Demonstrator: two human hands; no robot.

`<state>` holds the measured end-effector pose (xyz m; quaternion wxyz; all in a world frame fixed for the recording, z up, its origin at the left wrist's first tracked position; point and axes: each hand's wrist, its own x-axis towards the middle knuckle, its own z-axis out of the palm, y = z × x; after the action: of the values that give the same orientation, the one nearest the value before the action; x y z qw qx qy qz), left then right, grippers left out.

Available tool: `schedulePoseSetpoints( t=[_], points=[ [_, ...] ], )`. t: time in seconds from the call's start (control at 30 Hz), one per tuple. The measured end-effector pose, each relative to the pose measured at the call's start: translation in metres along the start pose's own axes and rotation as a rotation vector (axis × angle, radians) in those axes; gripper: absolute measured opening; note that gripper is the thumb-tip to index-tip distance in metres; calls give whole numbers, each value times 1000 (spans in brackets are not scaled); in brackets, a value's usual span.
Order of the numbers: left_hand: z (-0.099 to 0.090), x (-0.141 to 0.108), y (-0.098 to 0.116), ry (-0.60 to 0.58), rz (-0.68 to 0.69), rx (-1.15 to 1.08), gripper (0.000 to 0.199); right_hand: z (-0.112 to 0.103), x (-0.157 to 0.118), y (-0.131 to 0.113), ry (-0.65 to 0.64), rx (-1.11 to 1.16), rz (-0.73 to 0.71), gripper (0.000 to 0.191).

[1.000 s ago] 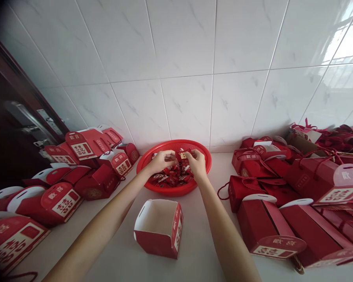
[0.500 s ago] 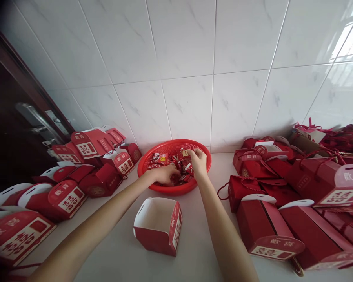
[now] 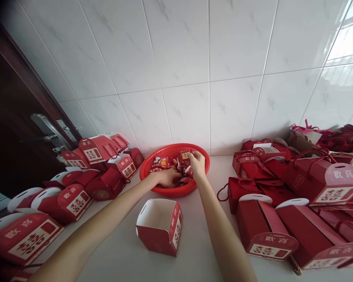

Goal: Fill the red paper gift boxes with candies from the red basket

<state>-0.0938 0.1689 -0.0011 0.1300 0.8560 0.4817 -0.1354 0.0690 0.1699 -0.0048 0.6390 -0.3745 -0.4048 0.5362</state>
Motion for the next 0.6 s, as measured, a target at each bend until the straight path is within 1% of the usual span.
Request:
schedulePoseSetpoints(
  t=[0.13,0.23,0.47,0.6],
  points=[
    [-1,0,1,-24,3,16,29,0,0,1,-15,12,-5,29],
    [-2,-1,2,-40,3,15,26,0,0,2,-22,19,-8,29],
    [-2,0,0,-25,-14,-30,27,0,2,4,-31,38,4,28],
    [-1,3,-2,-1,-33,-68,34,2,2,3,-28,51,8,26]
  ],
)
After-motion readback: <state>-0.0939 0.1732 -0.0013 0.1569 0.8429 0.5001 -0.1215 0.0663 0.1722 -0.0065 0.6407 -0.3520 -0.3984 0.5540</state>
